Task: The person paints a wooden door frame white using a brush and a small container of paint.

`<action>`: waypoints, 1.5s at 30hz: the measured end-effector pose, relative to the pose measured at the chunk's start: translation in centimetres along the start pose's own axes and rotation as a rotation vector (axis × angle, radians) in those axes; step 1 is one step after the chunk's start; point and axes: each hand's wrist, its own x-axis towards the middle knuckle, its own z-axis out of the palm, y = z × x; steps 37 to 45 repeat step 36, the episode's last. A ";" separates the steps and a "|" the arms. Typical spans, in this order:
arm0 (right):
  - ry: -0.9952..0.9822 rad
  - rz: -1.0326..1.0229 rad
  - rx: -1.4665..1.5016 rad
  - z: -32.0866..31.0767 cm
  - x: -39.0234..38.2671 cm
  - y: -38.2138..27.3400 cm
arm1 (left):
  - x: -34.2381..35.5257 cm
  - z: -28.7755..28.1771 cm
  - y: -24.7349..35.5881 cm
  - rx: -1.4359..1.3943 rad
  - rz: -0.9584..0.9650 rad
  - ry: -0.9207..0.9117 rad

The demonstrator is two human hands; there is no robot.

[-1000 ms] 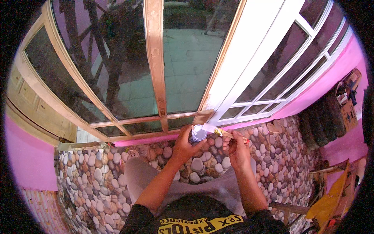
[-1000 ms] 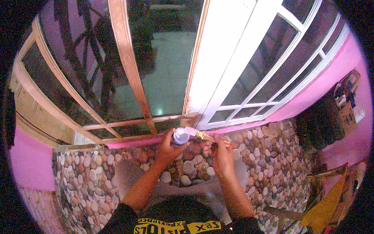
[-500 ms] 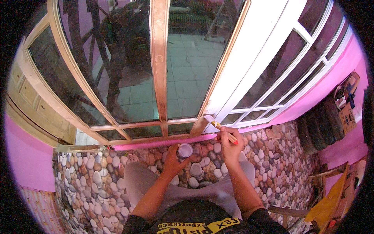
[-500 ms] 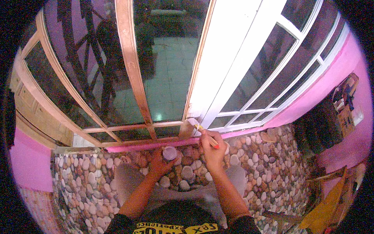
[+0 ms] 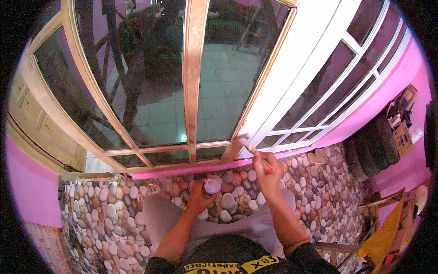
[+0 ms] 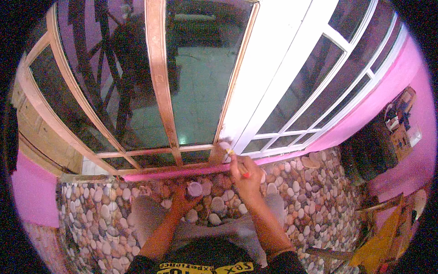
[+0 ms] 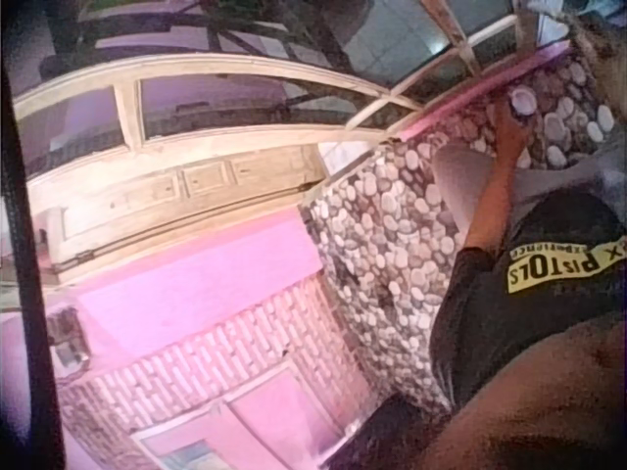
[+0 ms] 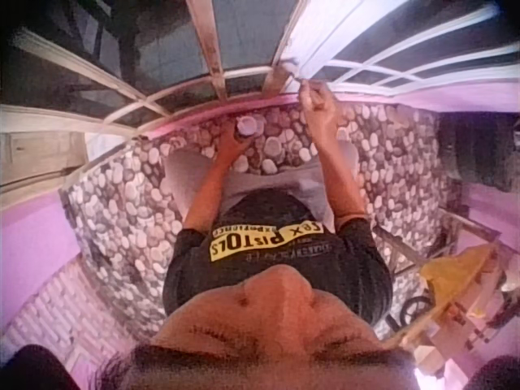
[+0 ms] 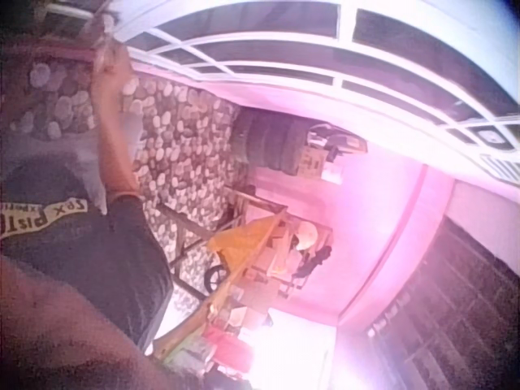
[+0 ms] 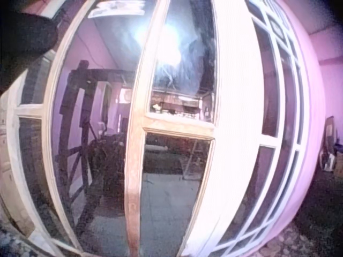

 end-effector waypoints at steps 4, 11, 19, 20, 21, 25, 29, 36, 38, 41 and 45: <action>0.026 -0.005 0.038 1.8 1.3 -0.1 | -0.5 0.3 -1.0 0.103 -0.027 -0.006; 0.215 -0.122 0.162 -0.6 4.6 -3.1 | -0.5 0.5 -2.4 0.016 0.029 0.013; -0.020 0.005 0.068 0.7 0.9 -1.1 | -0.2 0.8 -2.8 -0.013 0.029 0.012; -0.055 0.055 0.028 0.8 1.4 -1.3 | -0.2 0.8 -2.9 -0.012 0.032 0.014; -0.038 0.052 0.059 0.9 2.3 -1.5 | -0.2 0.7 -2.8 0.038 0.064 0.022; 0.125 -0.027 0.096 0.4 5.7 -2.8 | -0.4 1.0 -3.2 0.067 0.059 0.024; 0.253 -0.045 0.184 -1.8 5.8 -5.5 | -0.6 1.0 -3.3 0.031 0.047 0.035; -0.048 0.071 0.065 -0.2 2.7 -2.3 | 0.0 0.5 -2.1 0.020 0.053 0.012; -0.048 0.071 0.065 -0.2 2.7 -2.3 | 0.0 0.5 -2.1 0.020 0.053 0.012; -0.048 0.071 0.065 -0.2 2.7 -2.3 | 0.0 0.5 -2.1 0.020 0.053 0.012; -0.048 0.071 0.065 -0.2 2.7 -2.3 | 0.0 0.5 -2.1 0.020 0.053 0.012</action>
